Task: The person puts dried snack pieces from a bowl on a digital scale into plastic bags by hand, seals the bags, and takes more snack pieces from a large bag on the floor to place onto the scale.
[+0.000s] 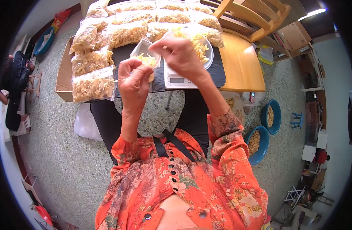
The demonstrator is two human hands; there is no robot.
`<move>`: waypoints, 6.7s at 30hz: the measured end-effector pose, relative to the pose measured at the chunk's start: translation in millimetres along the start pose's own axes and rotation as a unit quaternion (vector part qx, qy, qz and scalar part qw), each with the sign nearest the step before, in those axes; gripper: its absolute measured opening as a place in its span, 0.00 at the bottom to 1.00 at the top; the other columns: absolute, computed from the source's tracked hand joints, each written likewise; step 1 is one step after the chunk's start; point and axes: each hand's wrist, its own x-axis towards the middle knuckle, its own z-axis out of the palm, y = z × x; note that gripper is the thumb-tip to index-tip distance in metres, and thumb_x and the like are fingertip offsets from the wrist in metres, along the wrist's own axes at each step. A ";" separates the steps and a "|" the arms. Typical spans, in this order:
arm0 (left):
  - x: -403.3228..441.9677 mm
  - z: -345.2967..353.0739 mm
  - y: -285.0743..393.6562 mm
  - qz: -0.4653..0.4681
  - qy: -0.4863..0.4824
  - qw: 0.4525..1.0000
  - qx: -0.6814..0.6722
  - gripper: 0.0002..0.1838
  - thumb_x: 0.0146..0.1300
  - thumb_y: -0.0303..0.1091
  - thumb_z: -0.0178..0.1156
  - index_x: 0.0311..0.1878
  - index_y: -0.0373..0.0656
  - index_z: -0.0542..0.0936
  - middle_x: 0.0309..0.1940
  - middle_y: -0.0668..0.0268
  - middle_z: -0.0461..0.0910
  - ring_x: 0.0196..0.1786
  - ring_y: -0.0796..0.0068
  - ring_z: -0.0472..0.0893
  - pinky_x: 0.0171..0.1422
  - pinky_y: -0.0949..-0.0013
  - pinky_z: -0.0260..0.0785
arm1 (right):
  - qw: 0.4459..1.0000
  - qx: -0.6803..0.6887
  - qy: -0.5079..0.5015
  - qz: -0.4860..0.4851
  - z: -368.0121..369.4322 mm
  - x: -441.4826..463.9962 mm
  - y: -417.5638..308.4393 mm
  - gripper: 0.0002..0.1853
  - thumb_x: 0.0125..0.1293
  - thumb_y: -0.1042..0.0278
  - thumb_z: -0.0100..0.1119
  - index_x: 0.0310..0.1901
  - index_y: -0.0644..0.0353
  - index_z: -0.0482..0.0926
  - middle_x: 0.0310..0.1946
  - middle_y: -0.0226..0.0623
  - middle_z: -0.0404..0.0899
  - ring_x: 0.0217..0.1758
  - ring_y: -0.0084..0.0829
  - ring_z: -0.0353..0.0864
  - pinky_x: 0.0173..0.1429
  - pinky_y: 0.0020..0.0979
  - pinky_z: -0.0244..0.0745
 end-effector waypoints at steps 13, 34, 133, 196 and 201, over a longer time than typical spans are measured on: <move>3.8 -3.3 3.8 0.002 -0.002 1.000 0.022 0.08 0.54 0.17 0.71 0.37 0.36 0.86 0.41 0.62 0.75 0.42 0.70 0.80 0.45 0.69 0.76 | 0.978 -0.162 -0.095 0.090 -43.6 -27.1 34.8 0.18 0.58 0.63 0.74 0.49 0.56 0.87 0.40 0.39 0.86 0.34 0.31 0.83 0.44 0.34 0.79; 2.2 6.0 3.9 0.018 -0.023 0.999 0.025 0.08 0.55 0.16 0.71 0.38 0.35 0.85 0.42 0.61 0.76 0.42 0.69 0.81 0.46 0.69 0.77 | 0.925 0.209 0.080 0.308 -61.4 -31.6 59.8 0.08 0.66 0.69 0.68 0.38 0.65 0.85 0.28 0.32 0.85 0.29 0.22 0.84 0.33 0.24 0.78; -2.0 5.4 -2.2 -0.002 0.024 0.999 -0.022 0.09 0.55 0.16 0.72 0.40 0.36 0.87 0.44 0.62 0.75 0.44 0.70 0.82 0.49 0.70 0.77 | 0.976 -0.163 -0.072 -0.127 -4.9 3.2 25.4 0.15 0.57 0.83 0.59 0.44 0.58 0.88 0.38 0.41 0.86 0.45 0.42 0.85 0.51 0.37 0.80; 3.2 6.6 -4.0 0.013 0.034 0.999 -0.032 0.08 0.54 0.17 0.72 0.37 0.37 0.87 0.43 0.62 0.77 0.45 0.68 0.82 0.49 0.68 0.77 | 0.989 -0.043 -0.140 -0.006 4.5 5.6 23.0 0.12 0.71 0.61 0.61 0.49 0.56 0.88 0.36 0.44 0.88 0.32 0.40 0.87 0.40 0.34 0.81; 20.9 -13.7 -6.4 -0.004 0.035 0.999 -0.037 0.06 0.57 0.20 0.72 0.38 0.38 0.87 0.42 0.64 0.81 0.47 0.71 0.81 0.53 0.69 0.73 | 0.977 0.004 -0.198 0.081 -23.0 7.7 11.9 0.14 0.67 0.58 0.70 0.48 0.57 0.87 0.34 0.35 0.88 0.27 0.20 0.81 0.33 0.27 0.77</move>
